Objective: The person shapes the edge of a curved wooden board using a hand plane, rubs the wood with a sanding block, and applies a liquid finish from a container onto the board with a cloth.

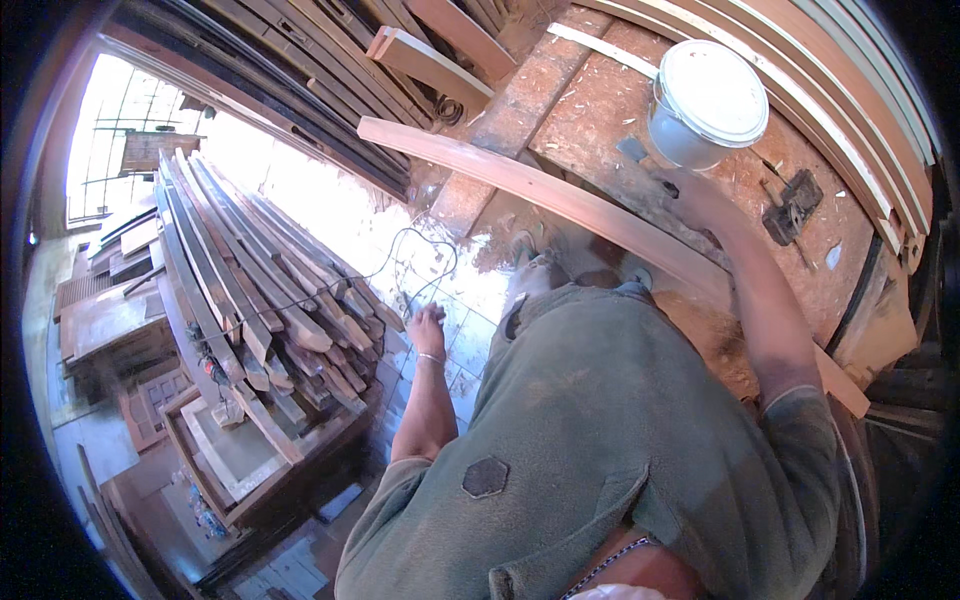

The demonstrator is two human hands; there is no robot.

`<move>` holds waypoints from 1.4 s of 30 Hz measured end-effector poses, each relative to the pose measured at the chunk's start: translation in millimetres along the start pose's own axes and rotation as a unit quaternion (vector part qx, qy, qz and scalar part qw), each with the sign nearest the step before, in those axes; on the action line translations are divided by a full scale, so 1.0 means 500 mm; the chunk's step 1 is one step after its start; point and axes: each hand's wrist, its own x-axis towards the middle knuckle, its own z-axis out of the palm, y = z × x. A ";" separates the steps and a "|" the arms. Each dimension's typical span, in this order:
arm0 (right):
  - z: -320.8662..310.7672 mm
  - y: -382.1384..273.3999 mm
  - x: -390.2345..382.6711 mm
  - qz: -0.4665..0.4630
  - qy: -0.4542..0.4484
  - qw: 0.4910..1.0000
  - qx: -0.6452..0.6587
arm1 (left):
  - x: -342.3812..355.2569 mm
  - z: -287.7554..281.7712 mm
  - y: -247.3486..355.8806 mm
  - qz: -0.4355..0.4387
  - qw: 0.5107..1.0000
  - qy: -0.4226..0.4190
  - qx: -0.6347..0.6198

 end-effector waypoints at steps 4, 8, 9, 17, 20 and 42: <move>0.061 0.026 0.065 0.029 0.014 0.995 -0.098 | 0.117 0.046 0.119 0.053 0.998 -0.003 -0.033; 0.065 0.027 0.115 0.122 -0.051 0.964 -0.230 | 0.211 0.084 0.261 0.078 0.991 -0.059 -0.088; 0.060 0.014 0.111 0.118 -0.024 0.967 -0.223 | 0.239 0.087 0.290 0.075 0.991 -0.064 -0.093; 0.047 -0.072 0.018 0.259 0.208 0.942 0.043 | 0.517 0.128 0.517 -0.020 0.968 -0.238 -0.078; 0.075 -0.182 -0.044 0.225 0.376 0.848 0.297 | 0.550 0.154 0.589 -0.044 0.955 -0.293 -0.010; 0.401 -0.414 -0.091 0.121 0.508 0.843 0.132 | 0.598 0.262 0.587 0.054 0.914 -0.402 0.012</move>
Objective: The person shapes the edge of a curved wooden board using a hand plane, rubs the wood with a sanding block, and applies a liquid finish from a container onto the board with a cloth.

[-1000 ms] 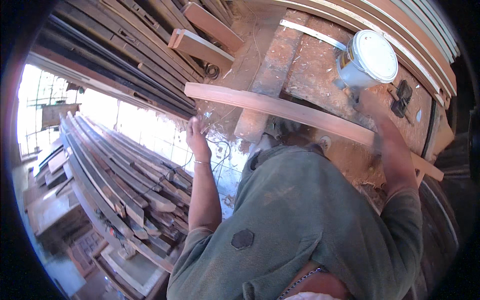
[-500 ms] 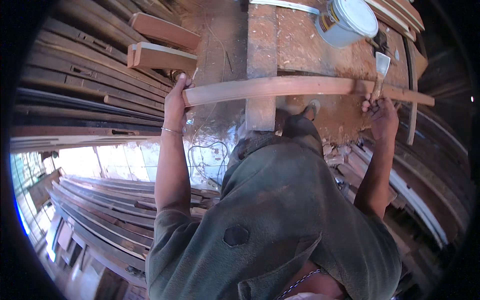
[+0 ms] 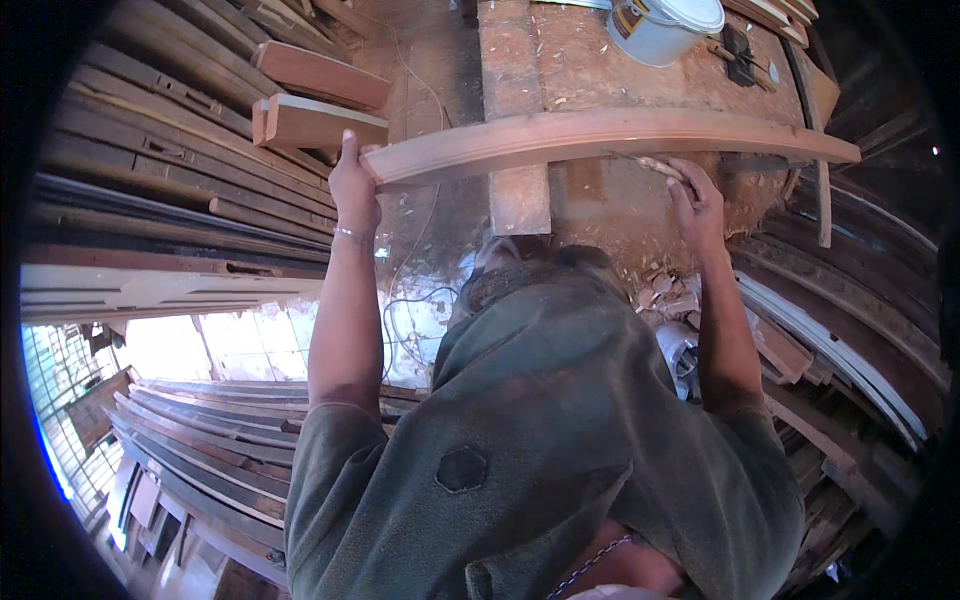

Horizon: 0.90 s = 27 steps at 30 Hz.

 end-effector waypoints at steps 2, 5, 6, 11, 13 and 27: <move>0.029 -0.004 0.010 -0.008 -0.017 0.999 0.050 | 0.004 0.001 0.003 -0.004 1.000 0.008 0.005; 0.128 -0.058 0.013 -0.064 -0.024 0.995 0.071 | 0.008 -0.004 -0.005 0.016 1.000 -0.004 0.011; 0.167 -0.080 0.011 -0.078 -0.009 0.994 0.081 | 0.005 -0.004 -0.007 0.021 1.000 -0.008 0.016; 0.186 -0.191 0.004 -0.098 -0.044 0.992 0.060 | -0.027 -0.014 -0.005 0.008 0.999 0.011 0.041; 0.161 -0.105 0.004 -0.060 0.045 0.985 0.152 | -0.040 0.009 0.010 -0.035 0.994 0.072 0.073; 0.267 -0.222 -0.187 -0.002 -0.101 0.978 0.184 | -0.048 -0.004 0.044 -0.171 0.972 -0.065 0.147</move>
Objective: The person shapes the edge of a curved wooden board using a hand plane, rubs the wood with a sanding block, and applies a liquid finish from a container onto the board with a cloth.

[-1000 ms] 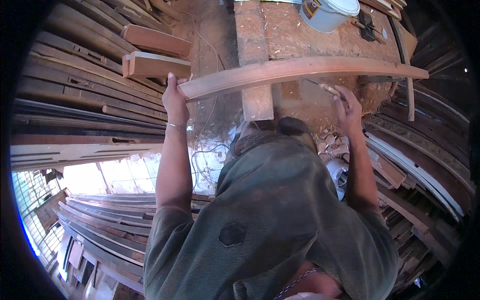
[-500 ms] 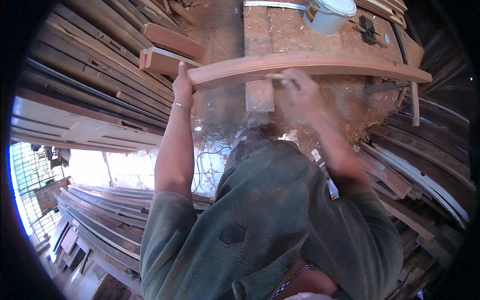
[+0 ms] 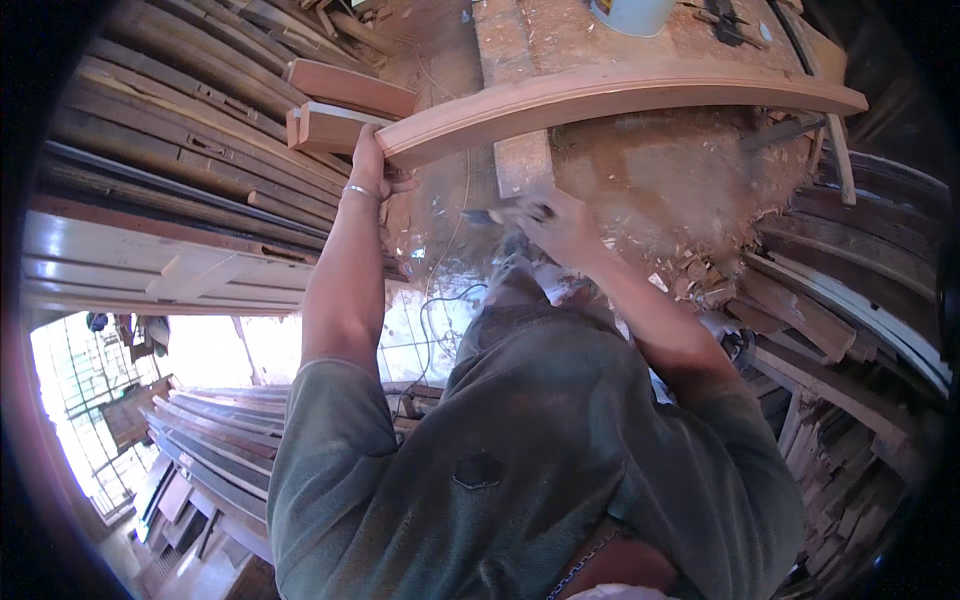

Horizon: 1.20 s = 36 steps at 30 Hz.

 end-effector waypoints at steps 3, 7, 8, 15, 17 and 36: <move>-0.067 0.127 -0.148 0.168 0.063 0.974 0.141 | 0.016 -0.022 -0.013 0.014 0.989 -0.114 -0.089; -0.174 0.222 -0.350 0.289 0.274 0.891 0.220 | 0.011 -0.042 -0.063 0.028 0.965 -0.136 -0.222; -0.187 0.193 -0.368 0.336 0.327 0.826 0.312 | 0.006 -0.049 -0.073 0.002 0.955 -0.159 -0.249; -0.114 0.077 -0.377 0.322 0.431 0.741 0.402 | 0.018 -0.039 -0.180 0.019 0.953 -0.245 -0.176; -0.077 0.062 -0.356 0.331 0.426 0.760 0.363 | 0.010 -0.033 -0.184 0.042 0.938 -0.280 -0.201; 0.096 -0.027 -0.188 0.357 0.362 0.856 0.099 | 0.069 -0.050 -0.102 0.204 0.967 -0.134 -0.077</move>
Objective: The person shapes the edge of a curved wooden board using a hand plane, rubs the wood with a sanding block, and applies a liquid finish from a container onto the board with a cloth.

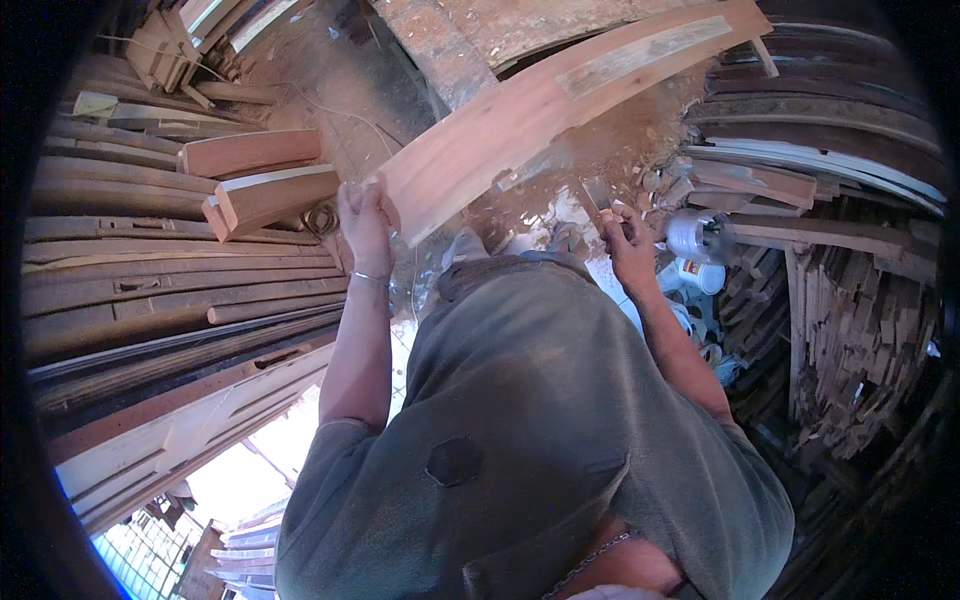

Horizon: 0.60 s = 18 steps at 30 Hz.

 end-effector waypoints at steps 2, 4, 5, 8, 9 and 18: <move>0.003 0.016 0.006 -0.028 0.019 0.999 -0.019 | 0.053 -0.049 -0.031 0.059 0.995 0.068 0.037; -0.005 0.042 0.020 -0.076 0.039 0.994 -0.062 | 0.062 -0.034 0.000 0.138 0.983 0.089 0.087; -0.007 0.035 0.025 -0.065 0.029 0.996 -0.049 | 0.065 -0.027 0.019 0.180 0.972 0.101 0.111; -0.020 0.004 0.049 -0.028 0.012 0.999 -0.010 | 0.064 0.014 0.058 0.166 0.984 0.036 0.046; -0.018 -0.012 0.060 -0.014 0.013 1.000 0.002 | 0.056 0.033 0.071 0.150 0.988 0.017 0.026; -0.129 -0.082 0.282 -0.128 0.040 0.991 0.007 | -0.003 0.262 0.087 0.190 0.970 -0.012 0.150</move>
